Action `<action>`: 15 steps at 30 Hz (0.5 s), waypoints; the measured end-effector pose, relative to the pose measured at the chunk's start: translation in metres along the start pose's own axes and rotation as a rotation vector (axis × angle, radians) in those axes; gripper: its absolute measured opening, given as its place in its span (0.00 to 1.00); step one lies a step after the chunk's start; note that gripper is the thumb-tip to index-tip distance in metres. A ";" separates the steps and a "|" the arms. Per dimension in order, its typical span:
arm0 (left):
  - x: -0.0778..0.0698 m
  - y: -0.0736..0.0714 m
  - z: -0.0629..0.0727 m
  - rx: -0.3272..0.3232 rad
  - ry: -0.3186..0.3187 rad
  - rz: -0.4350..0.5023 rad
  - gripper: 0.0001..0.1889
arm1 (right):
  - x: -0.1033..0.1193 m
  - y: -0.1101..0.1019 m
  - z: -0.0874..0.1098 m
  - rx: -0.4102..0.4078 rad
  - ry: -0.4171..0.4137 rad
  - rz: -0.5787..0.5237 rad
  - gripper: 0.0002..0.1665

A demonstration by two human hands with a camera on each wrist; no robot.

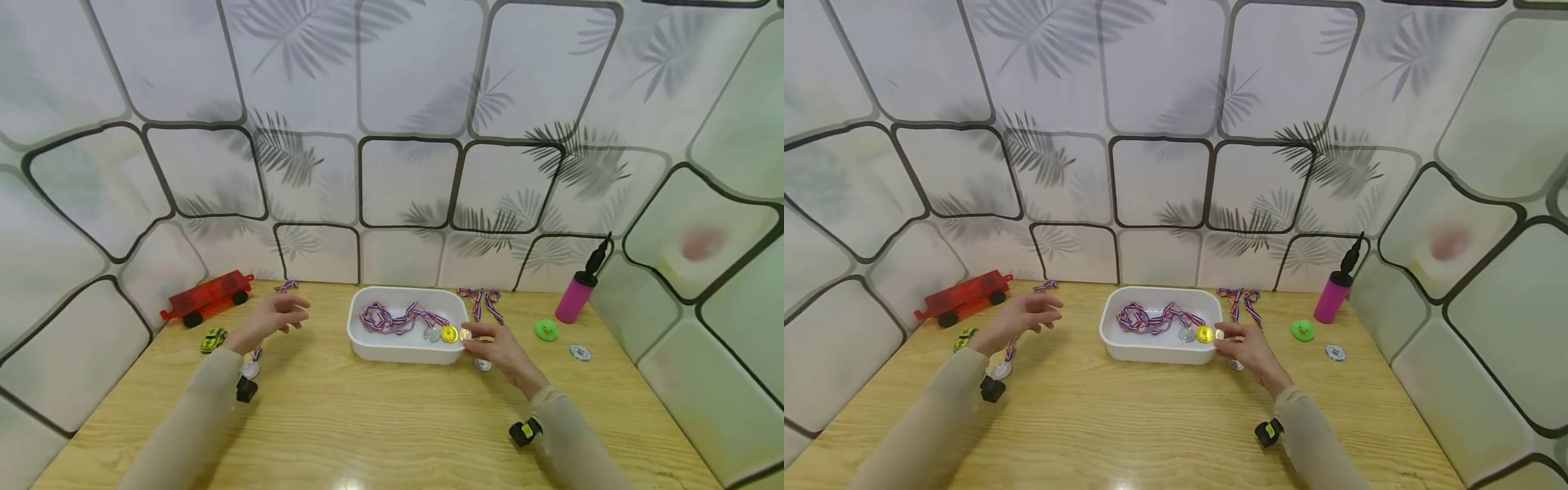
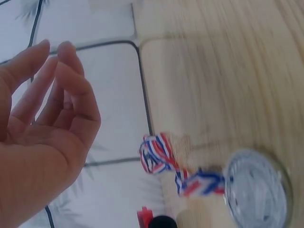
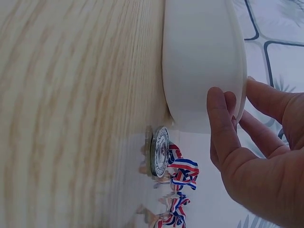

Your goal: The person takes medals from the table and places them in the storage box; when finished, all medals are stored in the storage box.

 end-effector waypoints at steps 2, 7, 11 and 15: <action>0.005 -0.003 0.005 0.022 -0.002 -0.003 0.21 | -0.001 0.000 0.000 -0.002 0.002 -0.007 0.30; 0.018 -0.014 0.017 0.038 0.025 -0.037 0.25 | -0.003 -0.002 0.000 -0.016 0.024 -0.005 0.30; 0.027 -0.024 0.027 0.030 0.020 -0.040 0.25 | -0.003 0.000 0.001 -0.003 0.011 -0.023 0.30; 0.035 -0.031 0.036 0.056 0.005 -0.051 0.25 | 0.000 0.002 0.001 0.017 -0.015 -0.039 0.31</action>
Point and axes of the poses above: each hand's wrist, its own z-axis away from the middle knuckle, its own y-axis out of the palm, x = y × z, the point moved 10 cm from there along -z, towards the middle knuckle, and after that the axes turned 12 degrees about -z, right-handed, at the moved point
